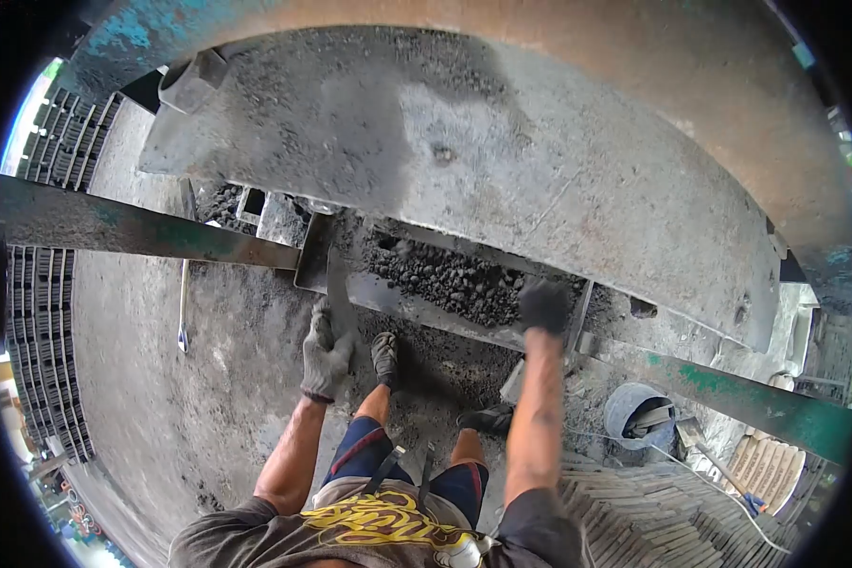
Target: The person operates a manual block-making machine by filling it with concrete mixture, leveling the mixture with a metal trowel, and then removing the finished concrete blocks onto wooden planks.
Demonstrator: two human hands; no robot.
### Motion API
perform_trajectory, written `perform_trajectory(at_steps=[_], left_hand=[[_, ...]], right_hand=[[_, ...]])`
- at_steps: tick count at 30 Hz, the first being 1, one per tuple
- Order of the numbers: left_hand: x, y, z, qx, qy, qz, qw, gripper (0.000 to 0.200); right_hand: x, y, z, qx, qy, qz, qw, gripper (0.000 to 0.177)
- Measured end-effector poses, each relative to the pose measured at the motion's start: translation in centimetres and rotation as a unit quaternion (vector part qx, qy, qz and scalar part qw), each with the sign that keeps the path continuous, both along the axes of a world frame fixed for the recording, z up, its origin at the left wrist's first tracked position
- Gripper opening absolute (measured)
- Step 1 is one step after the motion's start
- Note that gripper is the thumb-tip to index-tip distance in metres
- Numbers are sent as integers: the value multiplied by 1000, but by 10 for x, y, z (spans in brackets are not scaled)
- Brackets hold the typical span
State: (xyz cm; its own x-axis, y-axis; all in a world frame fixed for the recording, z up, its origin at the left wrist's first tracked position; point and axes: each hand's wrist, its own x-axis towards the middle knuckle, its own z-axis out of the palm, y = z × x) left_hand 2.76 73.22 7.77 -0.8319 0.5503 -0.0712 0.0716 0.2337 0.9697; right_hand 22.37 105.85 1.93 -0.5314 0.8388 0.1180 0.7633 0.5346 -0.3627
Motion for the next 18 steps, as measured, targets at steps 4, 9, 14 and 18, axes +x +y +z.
perform_trajectory(at_steps=[4,9,14,18], left_hand=[[4,14,17,-182,116,2,976,57],[-112,111,-32,-165,295,9,941,63],[-147,163,-51,-46,122,-192,973,23],[-130,183,-84,-77,422,-206,879,30]], right_hand=[[-88,-102,5,-151,137,11,979,40],[-76,-94,34,-155,124,-10,980,40],[43,-99,95,-137,-19,-235,962,53],[77,-100,62,-92,-28,-262,960,51]])
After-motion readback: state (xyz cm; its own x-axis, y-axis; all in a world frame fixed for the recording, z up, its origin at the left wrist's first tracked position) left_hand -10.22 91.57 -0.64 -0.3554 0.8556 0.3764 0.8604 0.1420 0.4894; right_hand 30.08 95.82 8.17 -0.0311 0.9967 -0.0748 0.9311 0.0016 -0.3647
